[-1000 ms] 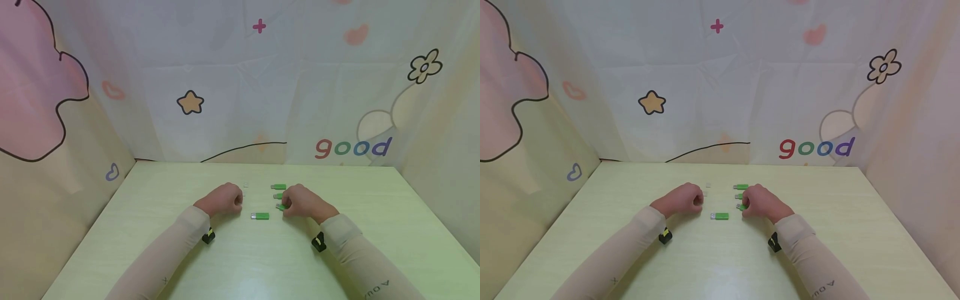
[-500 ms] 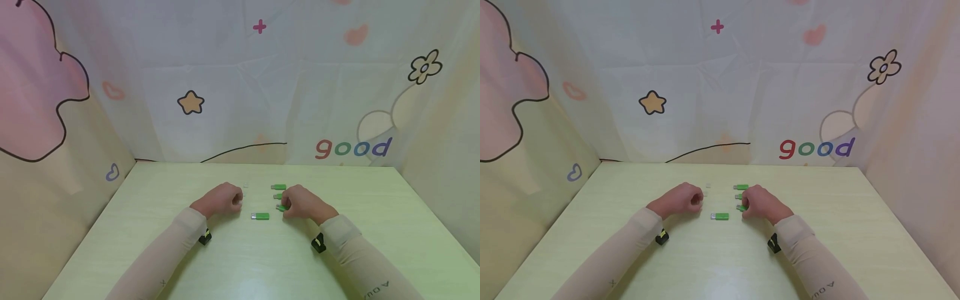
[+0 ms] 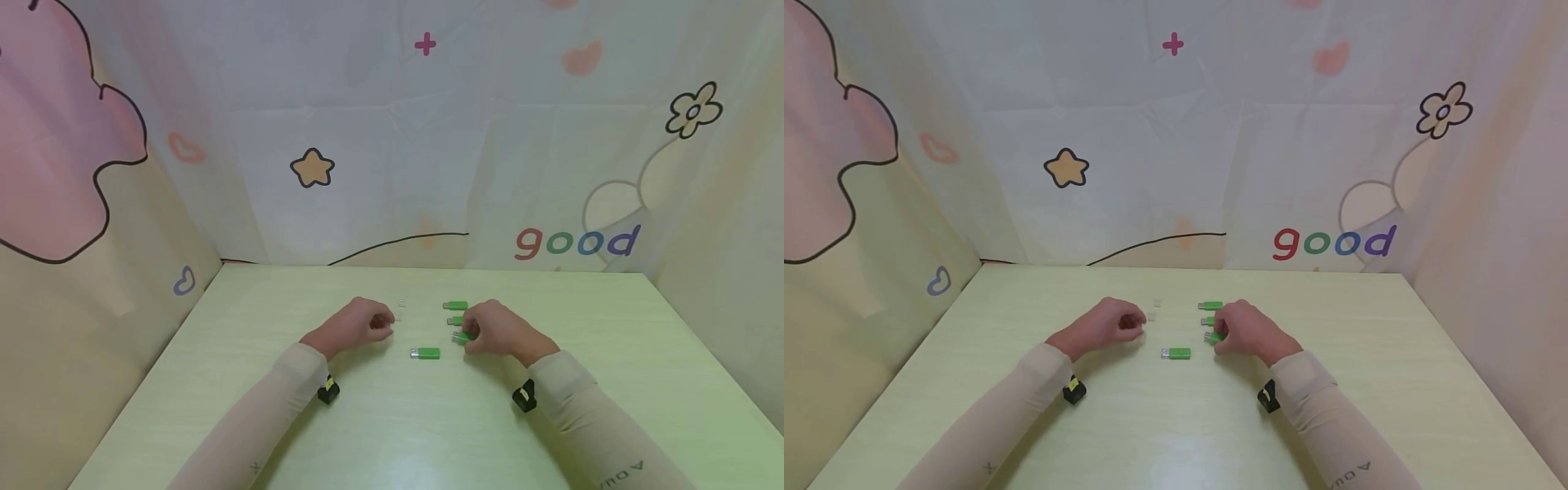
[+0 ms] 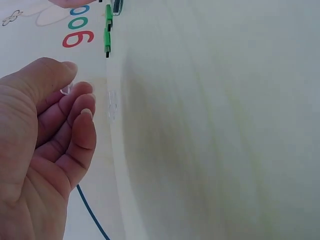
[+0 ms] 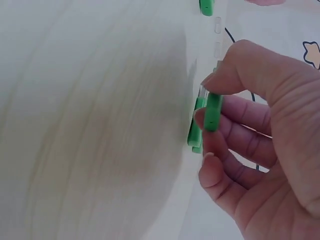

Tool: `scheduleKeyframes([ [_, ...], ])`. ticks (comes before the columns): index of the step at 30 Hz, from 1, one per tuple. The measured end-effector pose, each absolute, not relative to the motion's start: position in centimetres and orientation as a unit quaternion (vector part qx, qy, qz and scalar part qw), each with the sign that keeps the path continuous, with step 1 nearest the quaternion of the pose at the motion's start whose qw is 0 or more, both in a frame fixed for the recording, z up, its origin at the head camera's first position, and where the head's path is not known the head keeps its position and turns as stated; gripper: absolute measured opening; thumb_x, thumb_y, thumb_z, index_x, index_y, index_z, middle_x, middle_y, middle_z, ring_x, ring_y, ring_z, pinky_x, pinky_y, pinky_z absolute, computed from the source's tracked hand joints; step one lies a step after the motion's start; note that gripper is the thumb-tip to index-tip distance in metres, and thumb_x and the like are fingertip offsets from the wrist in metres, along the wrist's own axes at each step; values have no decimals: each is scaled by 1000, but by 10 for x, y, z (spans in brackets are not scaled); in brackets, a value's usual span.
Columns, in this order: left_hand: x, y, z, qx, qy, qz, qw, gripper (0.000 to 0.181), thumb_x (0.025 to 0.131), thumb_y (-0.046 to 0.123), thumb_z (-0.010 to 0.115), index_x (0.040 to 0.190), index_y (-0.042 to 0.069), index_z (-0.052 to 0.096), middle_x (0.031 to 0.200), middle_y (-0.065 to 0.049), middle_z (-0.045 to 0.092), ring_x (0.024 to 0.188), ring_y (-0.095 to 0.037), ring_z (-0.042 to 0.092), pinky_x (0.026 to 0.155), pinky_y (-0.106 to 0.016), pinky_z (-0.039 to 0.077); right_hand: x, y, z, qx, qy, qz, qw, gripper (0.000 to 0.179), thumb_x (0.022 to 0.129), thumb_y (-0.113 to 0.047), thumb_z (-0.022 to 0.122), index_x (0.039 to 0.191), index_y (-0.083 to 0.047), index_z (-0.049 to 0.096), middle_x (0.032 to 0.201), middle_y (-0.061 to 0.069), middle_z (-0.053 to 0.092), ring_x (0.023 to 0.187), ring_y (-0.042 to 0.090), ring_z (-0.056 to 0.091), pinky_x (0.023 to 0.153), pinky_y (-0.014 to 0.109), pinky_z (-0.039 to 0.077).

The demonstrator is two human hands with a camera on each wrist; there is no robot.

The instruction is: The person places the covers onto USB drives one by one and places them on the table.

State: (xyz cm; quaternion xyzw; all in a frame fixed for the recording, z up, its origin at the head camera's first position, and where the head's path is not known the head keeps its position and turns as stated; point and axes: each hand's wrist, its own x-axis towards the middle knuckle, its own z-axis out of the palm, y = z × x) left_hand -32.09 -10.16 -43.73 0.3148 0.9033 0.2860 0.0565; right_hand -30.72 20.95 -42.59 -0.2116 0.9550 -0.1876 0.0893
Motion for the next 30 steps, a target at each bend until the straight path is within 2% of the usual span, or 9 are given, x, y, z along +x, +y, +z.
scheduleKeyframes([
  [12,-316,-108,-436,276,882,376,70,20,92,17,77,110,7,76,95,3,76,85,-9,66,77,-24,57,-303,216,-422,-260,925,-275,38,15,80,-11,81,94,-12,75,84,-4,70,76,13,58,73,27,53],
  [22,-312,-106,-438,258,859,436,79,22,88,19,82,106,7,79,93,4,78,83,-12,68,75,-26,57,-299,220,-424,-280,893,-350,35,13,83,-12,80,95,-13,75,82,-4,71,75,14,61,69,23,53],
  [30,-306,-105,-436,261,833,480,87,21,87,15,81,105,3,79,96,-2,80,83,-11,70,75,-25,58,-297,218,-428,-303,862,-405,-23,13,82,-8,83,93,-14,79,79,-3,72,68,9,59,62,22,50],
])
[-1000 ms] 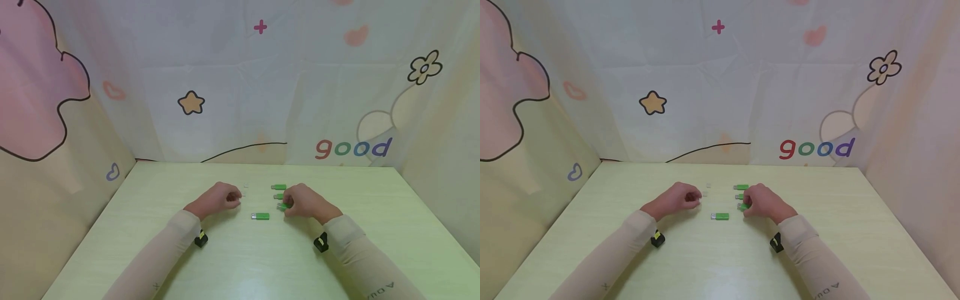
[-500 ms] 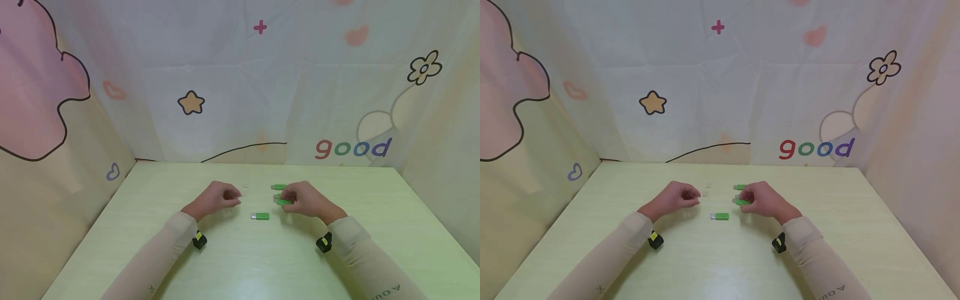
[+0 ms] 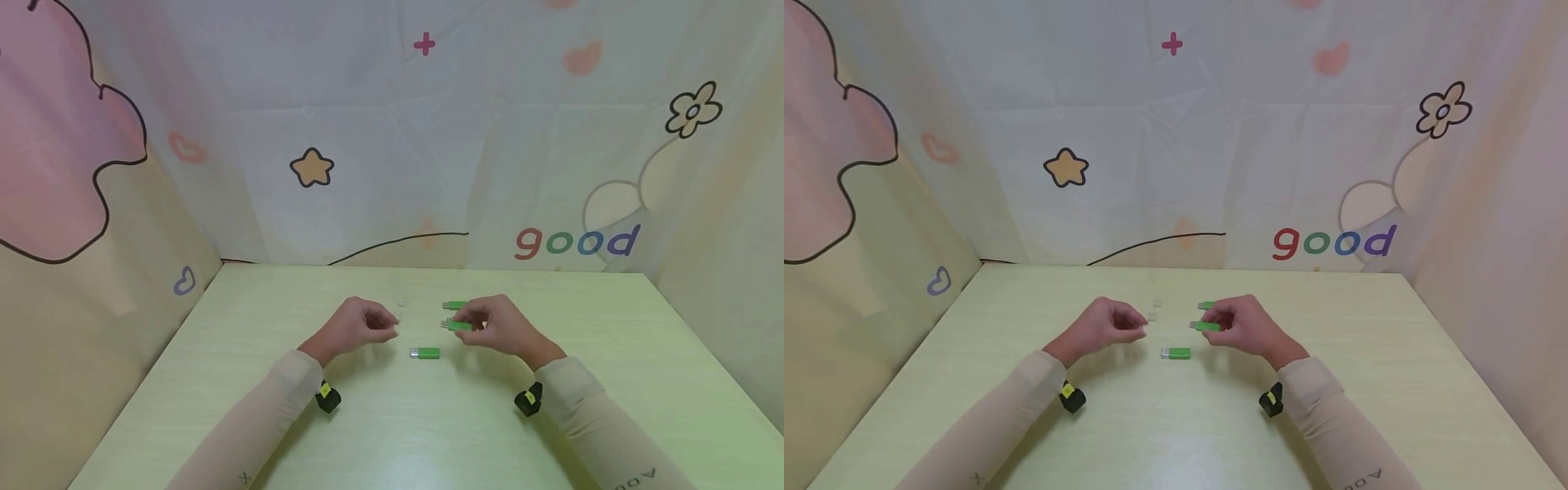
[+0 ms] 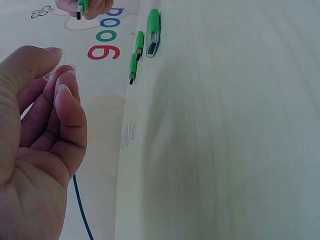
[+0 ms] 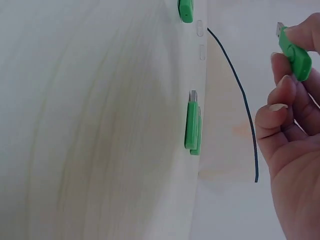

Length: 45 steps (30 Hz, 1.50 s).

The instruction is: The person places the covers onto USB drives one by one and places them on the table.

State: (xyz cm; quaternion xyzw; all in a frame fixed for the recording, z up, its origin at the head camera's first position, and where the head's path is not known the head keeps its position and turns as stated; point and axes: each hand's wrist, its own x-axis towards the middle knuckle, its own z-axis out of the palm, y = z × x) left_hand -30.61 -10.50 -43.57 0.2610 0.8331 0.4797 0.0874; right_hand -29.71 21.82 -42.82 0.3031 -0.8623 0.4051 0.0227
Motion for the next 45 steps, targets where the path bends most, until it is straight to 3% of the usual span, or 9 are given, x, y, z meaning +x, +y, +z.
scheduleKeyframes([
  [19,-297,-99,-434,244,807,527,108,25,87,15,82,108,1,77,97,-3,78,83,-13,69,75,-25,58,-288,206,-426,323,-835,445,23,17,82,-6,83,96,-16,81,86,0,75,69,11,61,64,29,55],
  [26,-292,-93,-433,251,795,539,121,27,88,13,81,110,-2,75,96,-5,77,83,-13,69,76,-25,58,-286,202,-427,333,-822,461,19,17,84,-6,83,99,-13,81,89,2,76,71,10,62,65,26,55],
  [35,-290,-85,-433,258,784,550,123,25,87,13,82,108,0,76,98,-7,77,83,-14,70,77,-26,60,-284,197,-429,358,-797,486,21,20,83,2,81,101,-5,80,90,9,75,72,9,60,65,24,54],
  [45,-286,-79,-431,257,781,556,121,23,87,13,83,106,3,77,94,-4,76,79,-14,69,74,-26,59,-283,195,-432,387,-775,499,22,17,85,-2,80,100,-7,80,90,7,76,72,11,60,62,26,54],
])
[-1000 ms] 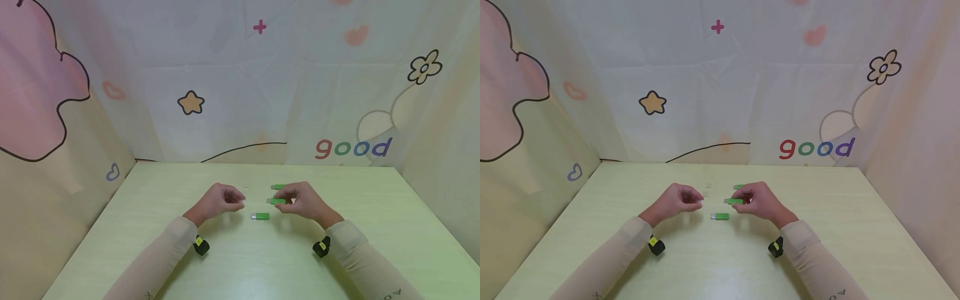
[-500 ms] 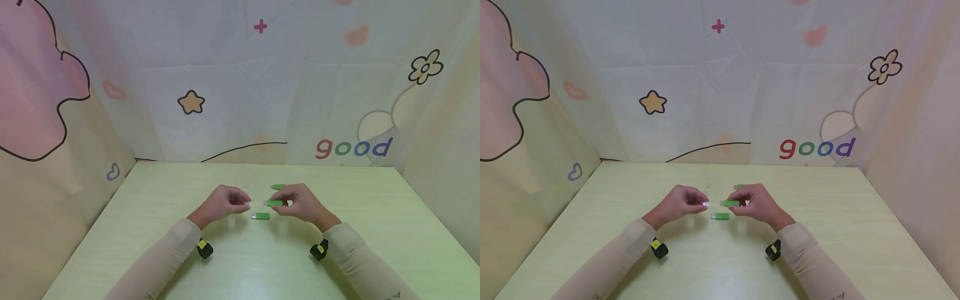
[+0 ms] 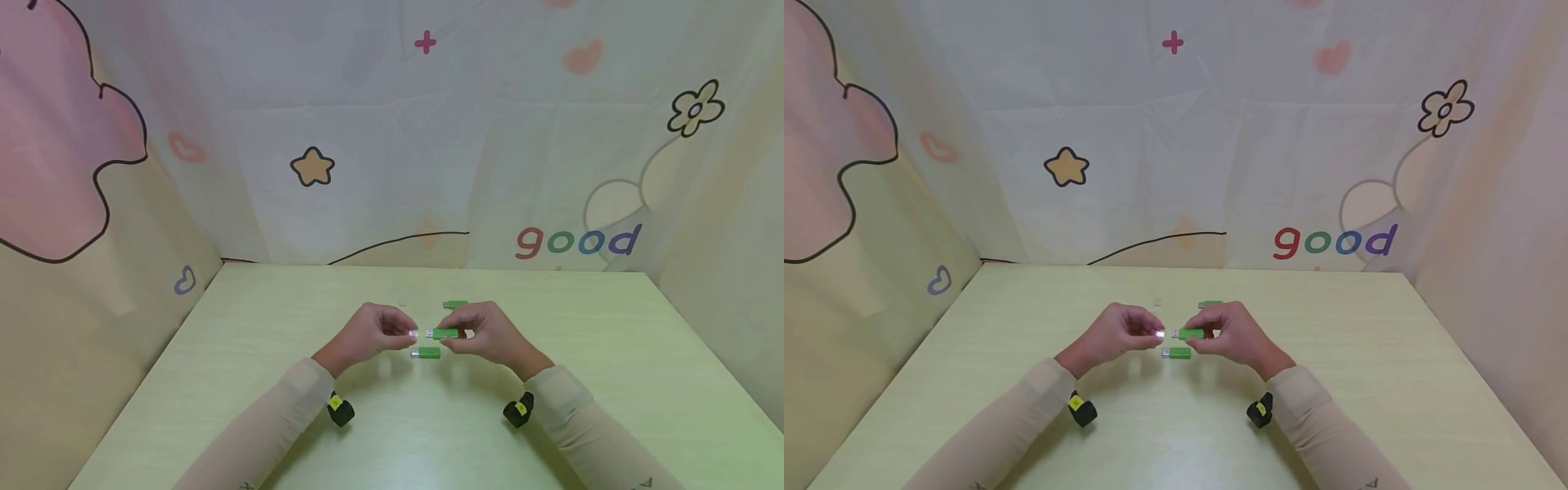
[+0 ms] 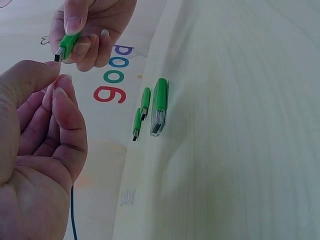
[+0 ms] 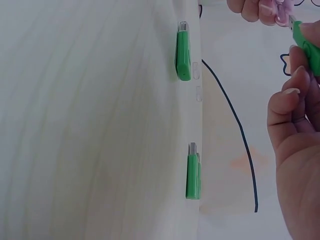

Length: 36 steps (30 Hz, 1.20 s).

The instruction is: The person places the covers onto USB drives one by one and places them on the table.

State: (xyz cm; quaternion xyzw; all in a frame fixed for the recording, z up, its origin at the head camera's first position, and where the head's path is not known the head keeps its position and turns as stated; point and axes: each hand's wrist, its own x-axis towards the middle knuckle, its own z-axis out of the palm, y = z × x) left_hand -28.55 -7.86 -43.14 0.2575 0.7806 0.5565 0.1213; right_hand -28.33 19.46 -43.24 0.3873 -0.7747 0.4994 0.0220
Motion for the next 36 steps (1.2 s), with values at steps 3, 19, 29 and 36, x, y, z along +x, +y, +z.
scheduleKeyframes([
  [3,-284,-77,-430,263,778,558,117,25,87,13,82,108,1,76,93,-5,76,78,-13,69,73,-25,59,-283,195,-432,381,-777,500,20,17,85,-2,81,101,-8,80,90,7,76,72,11,60,62,27,54],
  [19,-285,-73,-431,274,746,594,125,17,86,9,82,100,2,76,95,-4,75,80,-13,72,76,-28,61,-281,190,-431,399,-763,508,30,18,83,2,81,100,-5,80,89,11,76,71,11,60,62,26,54],
  [29,-285,-72,-428,275,752,586,123,13,85,9,83,97,6,78,94,-4,74,79,-13,72,75,-28,60,-281,190,-431,396,-769,501,36,18,83,2,81,99,-5,80,88,14,75,70,10,60,61,26,53],
  [36,-286,-71,-429,273,749,590,126,13,86,10,83,97,6,77,95,-4,74,80,-17,73,76,-30,62,-281,190,-431,381,-782,492,36,18,83,-1,82,100,-7,80,87,14,75,69,9,59,61,24,52],
])
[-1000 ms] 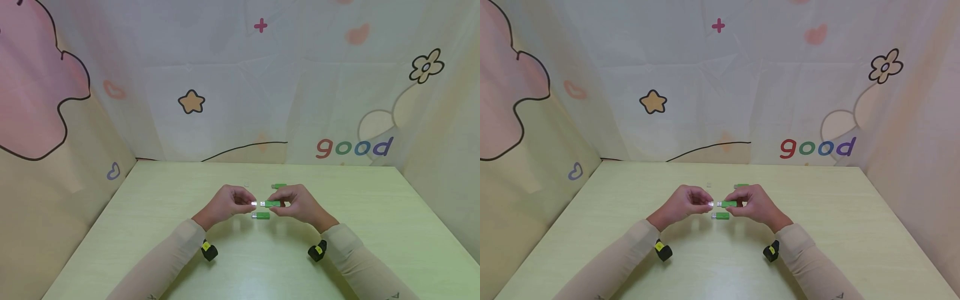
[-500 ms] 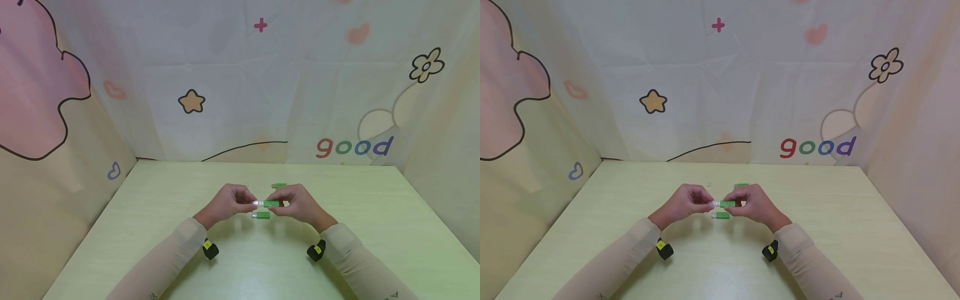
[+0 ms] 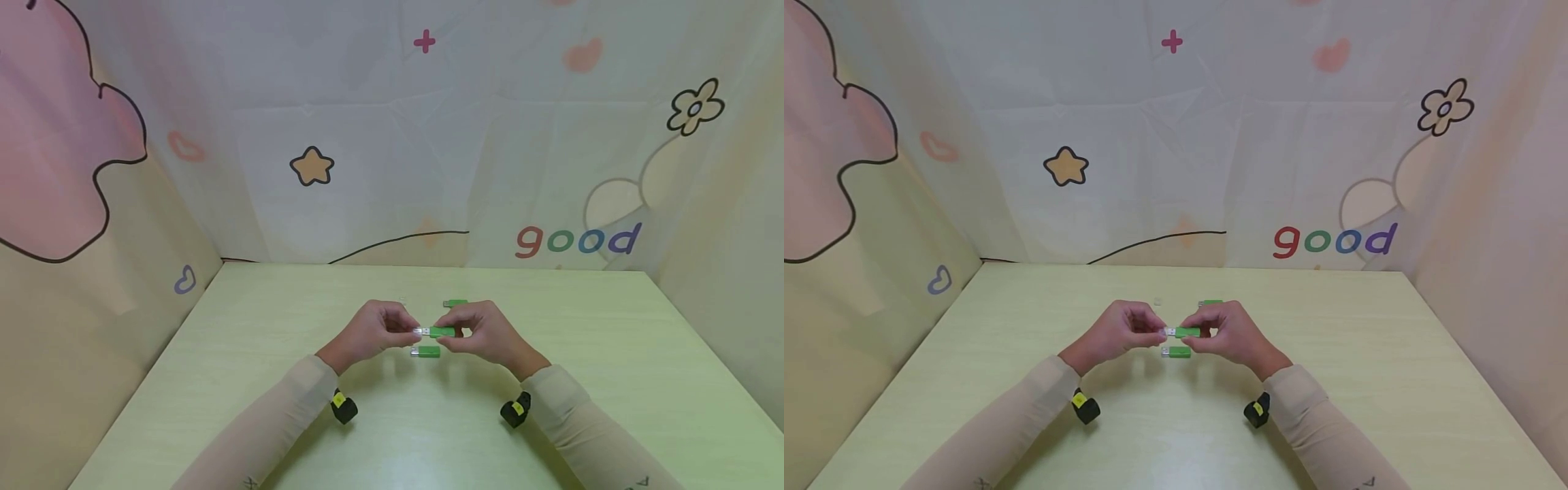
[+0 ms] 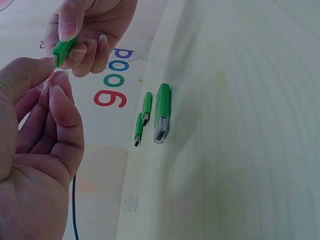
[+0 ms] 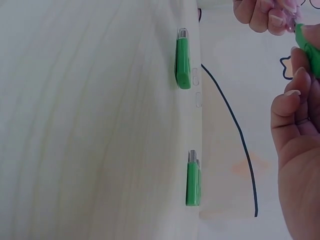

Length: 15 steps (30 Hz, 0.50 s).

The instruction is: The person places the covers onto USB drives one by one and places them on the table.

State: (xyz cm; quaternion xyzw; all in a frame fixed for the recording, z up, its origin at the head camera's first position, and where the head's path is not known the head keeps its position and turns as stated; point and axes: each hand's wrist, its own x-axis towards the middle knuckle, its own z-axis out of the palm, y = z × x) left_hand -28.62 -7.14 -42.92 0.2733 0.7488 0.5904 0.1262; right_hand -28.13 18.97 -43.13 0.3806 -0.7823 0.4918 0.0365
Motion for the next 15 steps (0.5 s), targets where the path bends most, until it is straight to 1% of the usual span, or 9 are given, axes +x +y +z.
scheduleKeyframes([
  [3,-286,-71,-429,273,746,594,128,14,86,9,83,98,5,77,95,-4,75,80,-16,73,77,-30,62,-279,188,-429,373,-789,487,37,18,82,1,82,99,-7,80,87,14,75,69,8,59,61,23,51],
  [9,-287,-72,-432,269,745,596,129,15,86,9,83,98,4,76,94,-3,76,78,-12,72,76,-30,62,-265,182,-412,381,-784,489,37,16,82,7,79,97,2,78,85,15,75,67,9,58,61,22,51],
  [15,-287,-72,-432,269,747,594,132,17,86,9,83,100,3,76,95,-5,77,79,-13,73,77,-31,62,-261,181,-406,384,-781,492,36,16,82,7,79,97,4,78,85,15,75,68,7,58,61,22,52],
])
